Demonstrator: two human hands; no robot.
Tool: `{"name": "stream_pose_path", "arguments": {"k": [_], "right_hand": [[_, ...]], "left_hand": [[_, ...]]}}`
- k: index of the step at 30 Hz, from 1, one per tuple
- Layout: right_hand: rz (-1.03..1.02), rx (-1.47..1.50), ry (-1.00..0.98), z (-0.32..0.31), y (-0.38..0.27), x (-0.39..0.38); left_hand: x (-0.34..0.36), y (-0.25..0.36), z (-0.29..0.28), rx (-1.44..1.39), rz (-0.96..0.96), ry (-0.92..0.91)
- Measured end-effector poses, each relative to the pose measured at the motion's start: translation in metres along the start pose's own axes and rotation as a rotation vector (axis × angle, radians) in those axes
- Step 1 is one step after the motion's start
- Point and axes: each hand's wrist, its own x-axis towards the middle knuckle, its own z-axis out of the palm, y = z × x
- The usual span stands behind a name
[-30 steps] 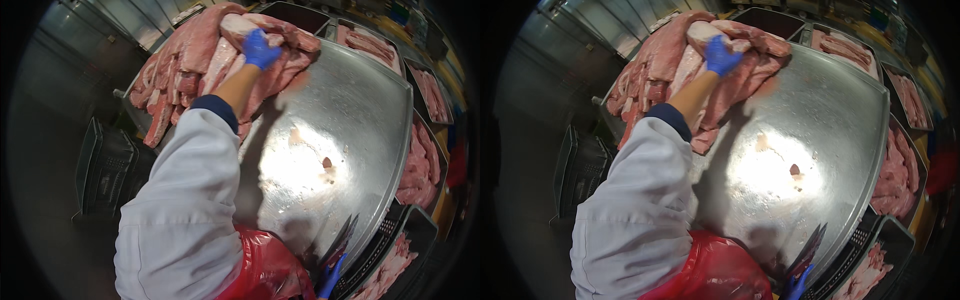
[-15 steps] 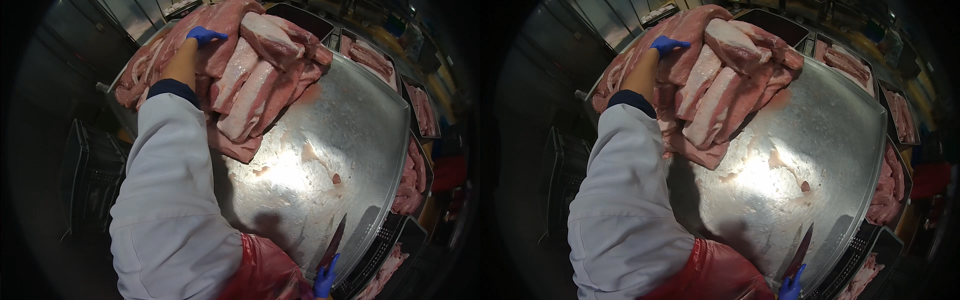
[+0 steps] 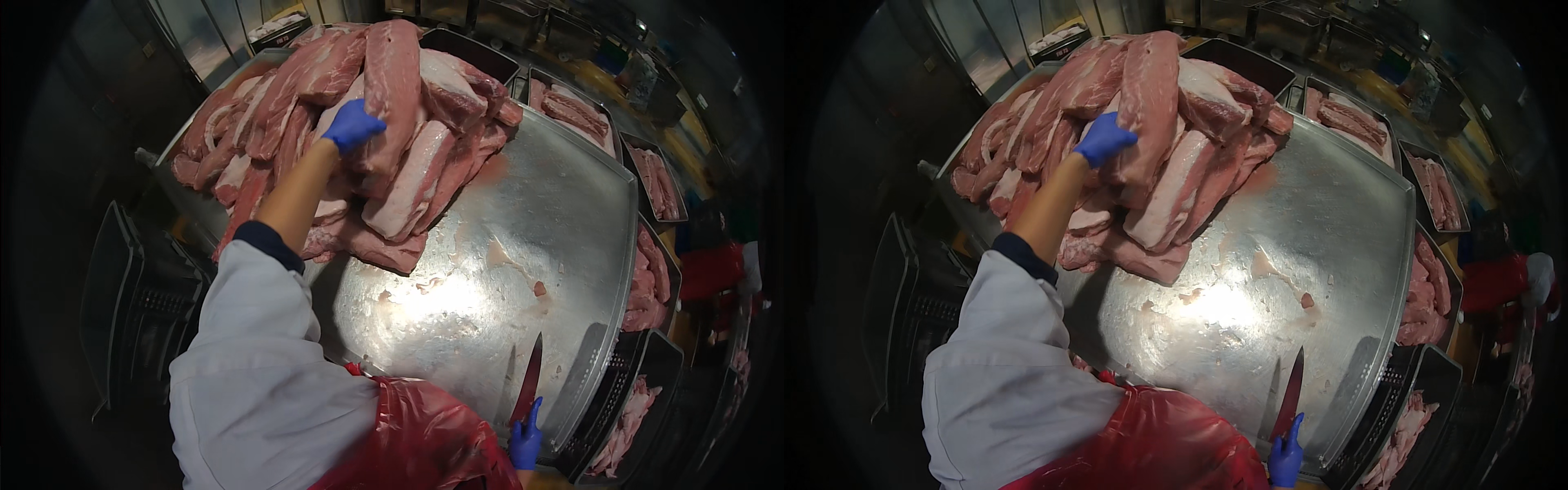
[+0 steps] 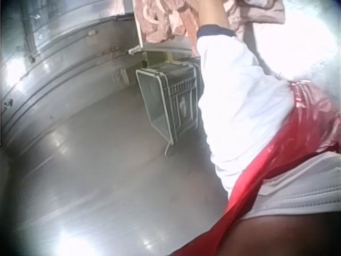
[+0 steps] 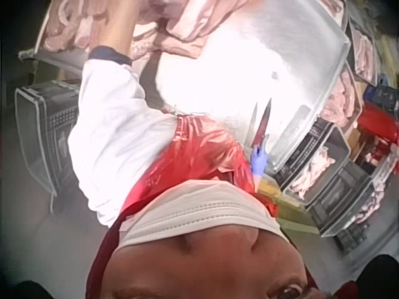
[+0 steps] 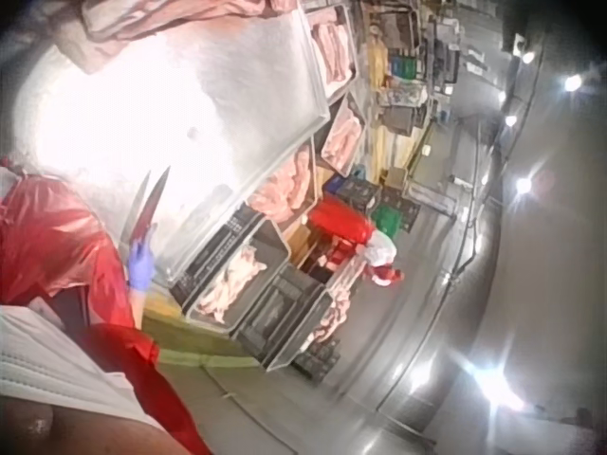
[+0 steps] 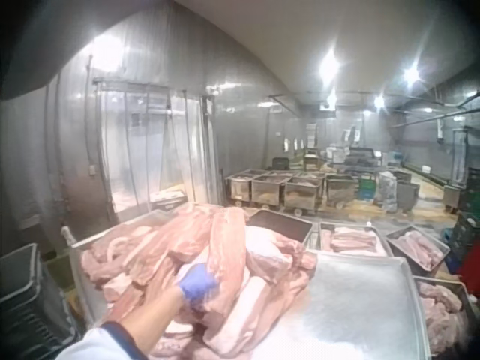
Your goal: The person uses a knife to trim fat and cut large pieces of raw meat on a stainless steel table. They repeatedly pick up meat, trim it, and place the trimmed portions into a nearby bin while wearing blue gloves and a red apron.
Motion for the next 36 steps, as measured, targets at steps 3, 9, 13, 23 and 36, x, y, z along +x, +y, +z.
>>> {"name": "stream_pose_path", "arguments": {"k": [3, 9, 13, 23, 36], "right_hand": [[-0.064, -0.030, 0.010, 0.002, 0.013, -0.018], [-0.092, -0.041, 0.026, -0.007, 0.027, -0.041], [-0.106, -0.069, -0.080, -0.022, 0.045, -0.037], [-0.004, 0.133, -0.003, -0.050, 0.120, -0.041], [0.001, 0.394, 0.028, 0.003, 0.071, 0.277]], "left_hand": [[-0.082, 0.052, 0.015, 0.368, 0.081, -0.022], [-0.240, 0.064, 0.087, 0.577, 0.298, -0.166], [-0.307, 0.028, 0.165, 0.766, 0.429, -0.341], [-0.387, 0.089, 0.227, 0.546, 0.293, -0.612], [-0.274, 0.087, 0.407, 0.544, 0.374, -0.482]]}}
